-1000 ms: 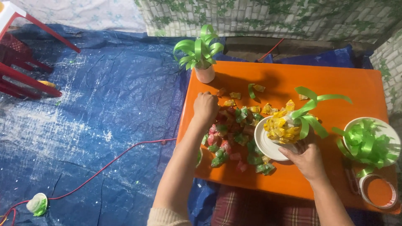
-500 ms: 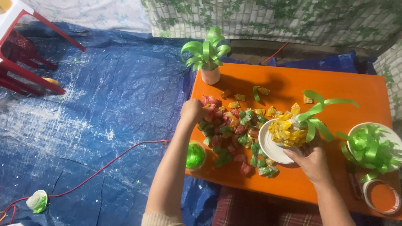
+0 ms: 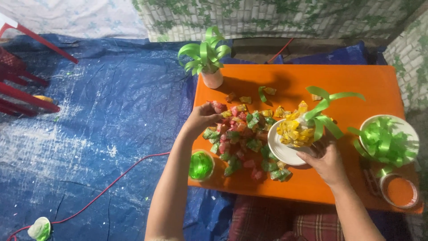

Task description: Attaching individually wrapped candies to a central base to create a decorative pineapple craft

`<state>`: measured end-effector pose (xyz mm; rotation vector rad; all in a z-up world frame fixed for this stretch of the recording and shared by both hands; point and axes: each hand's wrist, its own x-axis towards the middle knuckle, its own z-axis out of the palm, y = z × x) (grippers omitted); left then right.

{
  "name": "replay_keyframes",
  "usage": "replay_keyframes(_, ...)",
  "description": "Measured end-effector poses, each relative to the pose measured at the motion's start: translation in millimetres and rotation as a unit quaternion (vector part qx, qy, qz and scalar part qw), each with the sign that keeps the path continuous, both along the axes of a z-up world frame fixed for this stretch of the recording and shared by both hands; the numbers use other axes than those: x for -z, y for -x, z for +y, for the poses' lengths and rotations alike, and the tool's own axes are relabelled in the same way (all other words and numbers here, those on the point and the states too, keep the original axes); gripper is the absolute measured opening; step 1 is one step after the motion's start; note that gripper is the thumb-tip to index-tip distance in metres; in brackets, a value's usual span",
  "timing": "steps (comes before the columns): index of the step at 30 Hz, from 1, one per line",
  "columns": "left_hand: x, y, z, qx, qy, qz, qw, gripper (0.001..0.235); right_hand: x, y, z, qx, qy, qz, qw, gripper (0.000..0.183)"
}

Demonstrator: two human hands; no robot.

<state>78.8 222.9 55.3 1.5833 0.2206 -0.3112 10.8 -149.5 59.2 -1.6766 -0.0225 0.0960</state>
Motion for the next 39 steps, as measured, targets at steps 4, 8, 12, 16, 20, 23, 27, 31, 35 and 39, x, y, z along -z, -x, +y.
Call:
replay_keyframes(4, 6, 15, -34, -0.011, 0.096, 0.013, 0.995, 0.029, 12, -1, -9, 0.010, -0.004, -0.020, 1.000, 0.083)
replay_keyframes(8, -15, 36, -69, 0.060, 0.147, 0.036, 0.987, 0.037, 52, 2, -24, 0.022, -0.037, -0.037, 0.998, 0.087)
replay_keyframes(12, -3, 49, -87, 0.012, 0.218, 0.058, 0.974, 0.030, 40, 7, -18, 0.039, -0.061, -0.035, 0.997, 0.084)
replay_keyframes(16, 36, 57, -83, -0.041, 0.187, 0.010, 0.981, 0.028, 48, 10, -26, 0.044, -0.062, -0.020, 0.997, 0.084)
replay_keyframes(20, 34, 96, -109, -0.068, 0.197, -0.006, 0.978, 0.030, 53, 11, -29, 0.056, -0.087, 0.044, 0.994, 0.084)
replay_keyframes(23, 42, 110, -138, -0.078, 0.260, 0.030, 0.962, 0.033, 58, 11, -29, 0.064, -0.089, 0.046, 0.993, 0.086)
replay_keyframes(27, 19, 126, -169, -0.088, 0.335, 0.052, 0.937, 0.044, 28, 16, -20, 0.071, -0.097, 0.021, 0.993, 0.085)
replay_keyframes(31, 60, 109, -154, -0.095, 0.174, 0.015, 0.980, 0.038, 18, 23, -22, 0.063, -0.090, 0.028, 0.994, 0.084)
replay_keyframes(35, 87, 78, -127, -0.005, -0.260, -0.056, 0.964, 0.042, 18, 24, -16, 0.058, -0.073, 0.020, 0.995, 0.081)
replay_keyframes(39, 79, 47, -110, 0.033, -0.379, -0.122, 0.917, 0.035, 15, 22, -15, 0.062, -0.048, 0.011, 0.997, 0.082)
